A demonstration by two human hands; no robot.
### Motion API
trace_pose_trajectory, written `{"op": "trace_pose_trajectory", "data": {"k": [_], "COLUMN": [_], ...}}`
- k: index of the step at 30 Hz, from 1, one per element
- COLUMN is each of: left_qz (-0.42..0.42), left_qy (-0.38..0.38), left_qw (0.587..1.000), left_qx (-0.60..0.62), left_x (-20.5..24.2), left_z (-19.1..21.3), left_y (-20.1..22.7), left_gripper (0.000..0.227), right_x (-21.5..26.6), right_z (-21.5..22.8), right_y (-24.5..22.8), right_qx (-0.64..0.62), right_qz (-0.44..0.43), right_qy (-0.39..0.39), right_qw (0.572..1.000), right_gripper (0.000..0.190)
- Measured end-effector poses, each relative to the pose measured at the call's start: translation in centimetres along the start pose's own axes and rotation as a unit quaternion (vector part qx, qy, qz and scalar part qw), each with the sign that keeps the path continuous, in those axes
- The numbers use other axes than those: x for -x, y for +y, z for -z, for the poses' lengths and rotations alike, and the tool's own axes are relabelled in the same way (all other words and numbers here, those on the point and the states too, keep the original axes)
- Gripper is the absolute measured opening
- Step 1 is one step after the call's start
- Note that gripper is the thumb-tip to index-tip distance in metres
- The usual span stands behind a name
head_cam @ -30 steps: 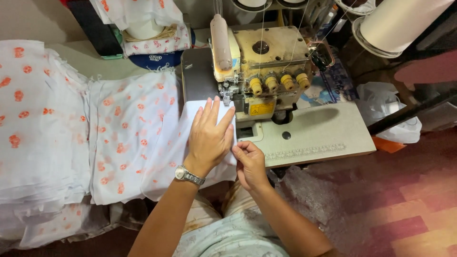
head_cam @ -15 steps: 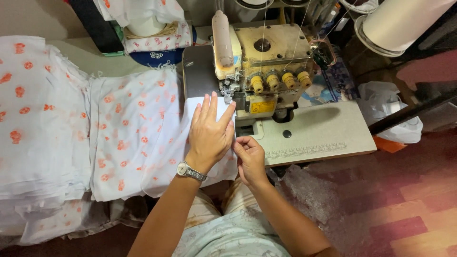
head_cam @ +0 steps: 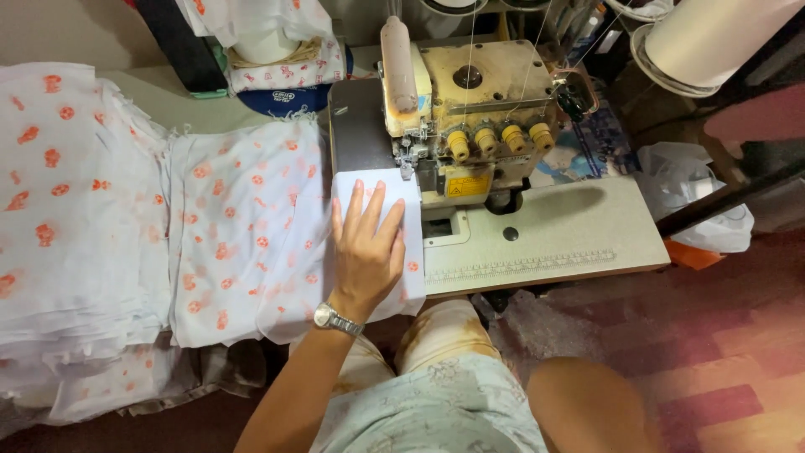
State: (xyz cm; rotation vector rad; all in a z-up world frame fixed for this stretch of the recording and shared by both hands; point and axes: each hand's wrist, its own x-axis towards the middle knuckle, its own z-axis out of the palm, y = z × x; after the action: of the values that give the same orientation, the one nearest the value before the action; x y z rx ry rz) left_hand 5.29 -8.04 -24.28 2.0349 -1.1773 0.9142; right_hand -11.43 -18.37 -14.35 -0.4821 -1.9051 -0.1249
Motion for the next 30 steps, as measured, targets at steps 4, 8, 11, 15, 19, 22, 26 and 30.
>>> {"op": "trace_pose_trajectory", "data": {"k": [4, 8, 11, 15, 19, 22, 26, 30], "left_qz": [0.001, 0.003, -0.008, -0.03, -0.025, -0.042, -0.056, -0.064], "left_qy": [0.017, 0.021, 0.02, 0.017, 0.007, 0.014, -0.008, -0.025], "left_qw": [1.0, 1.0, 1.0, 0.999, 1.0, 0.998, 0.995, 0.992], "left_qx": [-0.011, -0.016, -0.011, 0.011, 0.018, 0.034, 0.076, 0.104], "left_x": [1.7, 3.2, 4.5, 5.9, 7.8, 8.3, 10.0, 11.2], "left_z": [1.3, 2.2, 3.0, 3.0, 3.0, 3.7, 5.3, 6.4], "left_y": [-0.1, 0.2, 0.5, 1.1, 1.5, 1.9, 1.9, 2.4], "left_gripper": [0.032, 0.031, 0.03, 0.029, 0.03, 0.027, 0.027, 0.032], "right_x": [0.3, 0.8, 0.9, 0.3, 0.2, 0.1, 0.4, 9.1], "right_z": [0.2, 0.3, 0.3, -0.1, -0.5, -0.8, -0.9, 0.9], "right_y": [0.5, 1.1, 1.6, 1.8, 2.4, 2.7, 2.9, 3.4], "right_qx": [0.153, 0.3, 0.404, 0.537, 0.645, 0.719, 0.792, 0.627], "right_qz": [-0.035, -0.069, -0.097, -0.133, -0.166, -0.187, -0.209, -0.451], "right_qy": [0.081, 0.16, 0.213, 0.277, 0.335, 0.369, 0.406, 0.498], "right_qw": [0.984, 0.938, 0.885, 0.786, 0.666, 0.559, 0.405, 0.395], "right_gripper": [0.003, 0.006, 0.009, 0.013, 0.018, 0.021, 0.025, 0.022]}}
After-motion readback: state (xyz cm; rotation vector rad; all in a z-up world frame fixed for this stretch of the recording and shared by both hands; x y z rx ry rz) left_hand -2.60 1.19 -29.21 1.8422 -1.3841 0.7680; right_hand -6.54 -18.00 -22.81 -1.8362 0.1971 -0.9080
